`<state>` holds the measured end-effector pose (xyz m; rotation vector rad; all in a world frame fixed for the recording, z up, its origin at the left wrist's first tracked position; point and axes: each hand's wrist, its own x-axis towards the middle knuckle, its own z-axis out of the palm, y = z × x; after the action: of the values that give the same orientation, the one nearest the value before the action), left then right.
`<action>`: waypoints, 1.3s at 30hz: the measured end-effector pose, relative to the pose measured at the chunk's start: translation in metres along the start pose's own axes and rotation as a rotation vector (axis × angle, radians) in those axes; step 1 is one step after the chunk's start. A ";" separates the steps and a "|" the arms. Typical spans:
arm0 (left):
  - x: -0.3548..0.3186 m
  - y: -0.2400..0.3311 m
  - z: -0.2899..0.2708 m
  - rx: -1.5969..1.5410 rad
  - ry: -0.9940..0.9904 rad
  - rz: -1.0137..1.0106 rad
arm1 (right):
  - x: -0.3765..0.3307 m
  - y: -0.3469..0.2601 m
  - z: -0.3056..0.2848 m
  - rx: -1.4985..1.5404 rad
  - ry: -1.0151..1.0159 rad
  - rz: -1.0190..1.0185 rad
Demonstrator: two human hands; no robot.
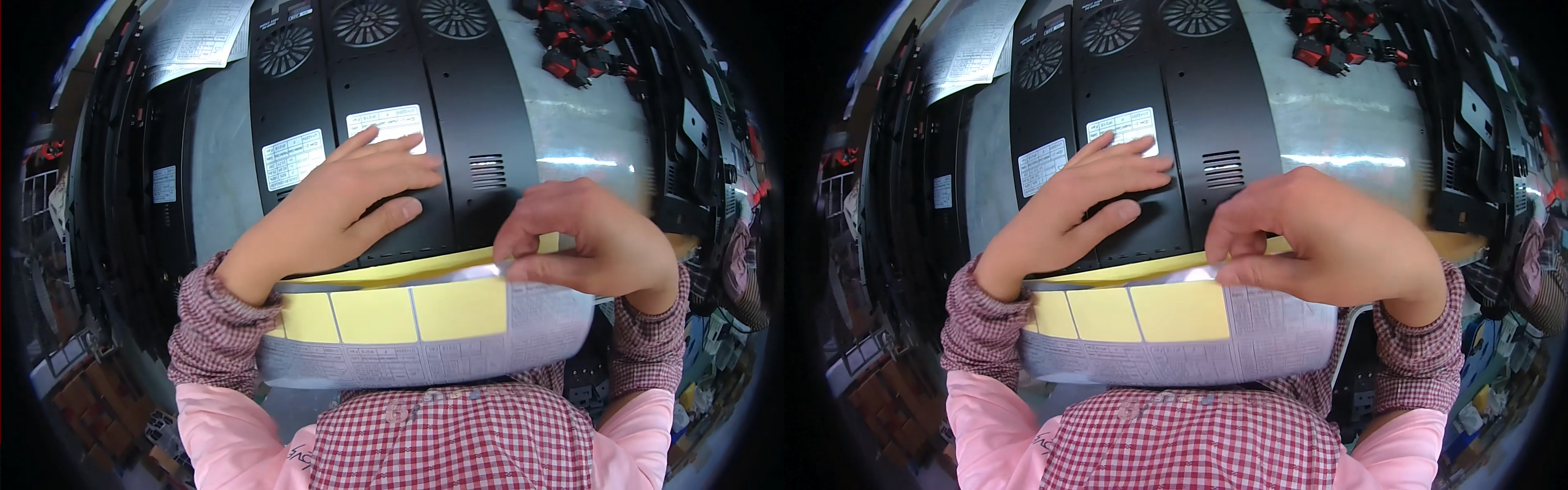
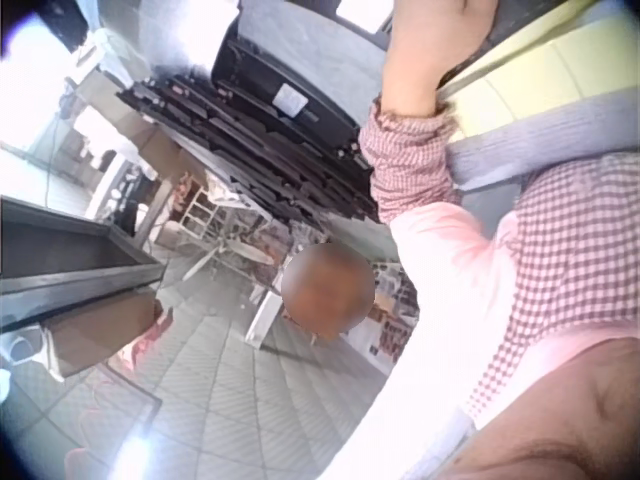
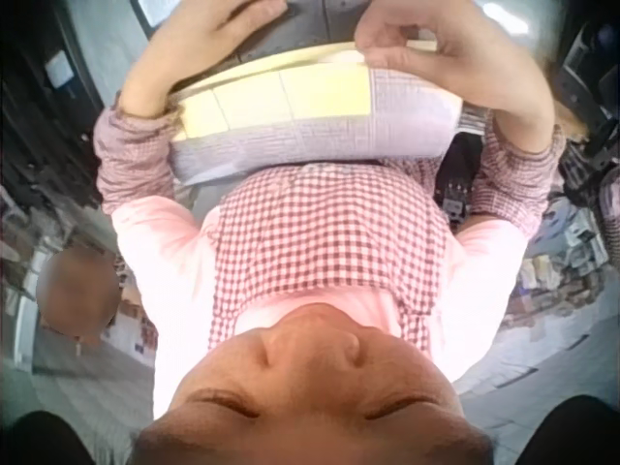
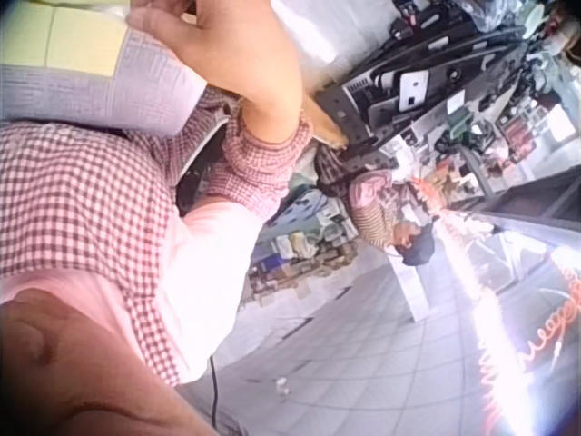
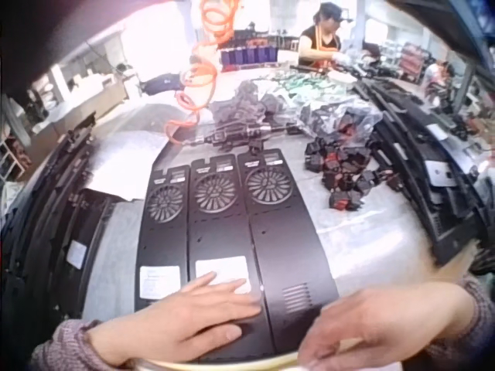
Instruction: The person assembles electronic components on a workbench. They handle small red and black parts, placing them into a plastic bag, and then pick up black electronic chassis units. The person applies labels to the back of the chassis units and inserts the small red parts into slots on the units. Finally, they place the assembled units into a white basket.
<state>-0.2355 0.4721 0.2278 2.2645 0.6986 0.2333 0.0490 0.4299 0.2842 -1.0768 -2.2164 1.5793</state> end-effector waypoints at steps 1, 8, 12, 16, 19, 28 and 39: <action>0.000 0.016 -0.010 -0.018 -0.007 -0.027 | -0.002 0.001 0.003 -0.014 0.054 -0.011; 0.007 0.071 -0.011 -0.347 -0.260 -0.296 | -0.009 0.007 0.009 0.112 0.206 -0.042; 0.009 0.074 -0.014 -0.396 -0.231 -0.371 | -0.019 0.003 0.011 -0.060 0.201 -0.084; 0.011 0.083 -0.011 -0.433 -0.152 -0.440 | -0.027 0.004 0.012 -0.074 0.175 -0.047; 0.007 0.085 0.011 -0.235 0.112 -0.177 | -0.028 0.009 0.012 -0.052 0.171 -0.045; 0.014 0.077 0.003 -0.103 -0.027 -0.041 | -0.019 0.022 0.021 -0.101 0.293 -0.201; 0.005 0.079 -0.002 -0.134 -0.197 -0.252 | -0.024 0.024 0.016 -0.031 0.280 -0.123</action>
<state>-0.1994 0.4310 0.2849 2.0163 0.8272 -0.0626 0.0677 0.4060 0.2625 -1.0738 -2.0812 1.2633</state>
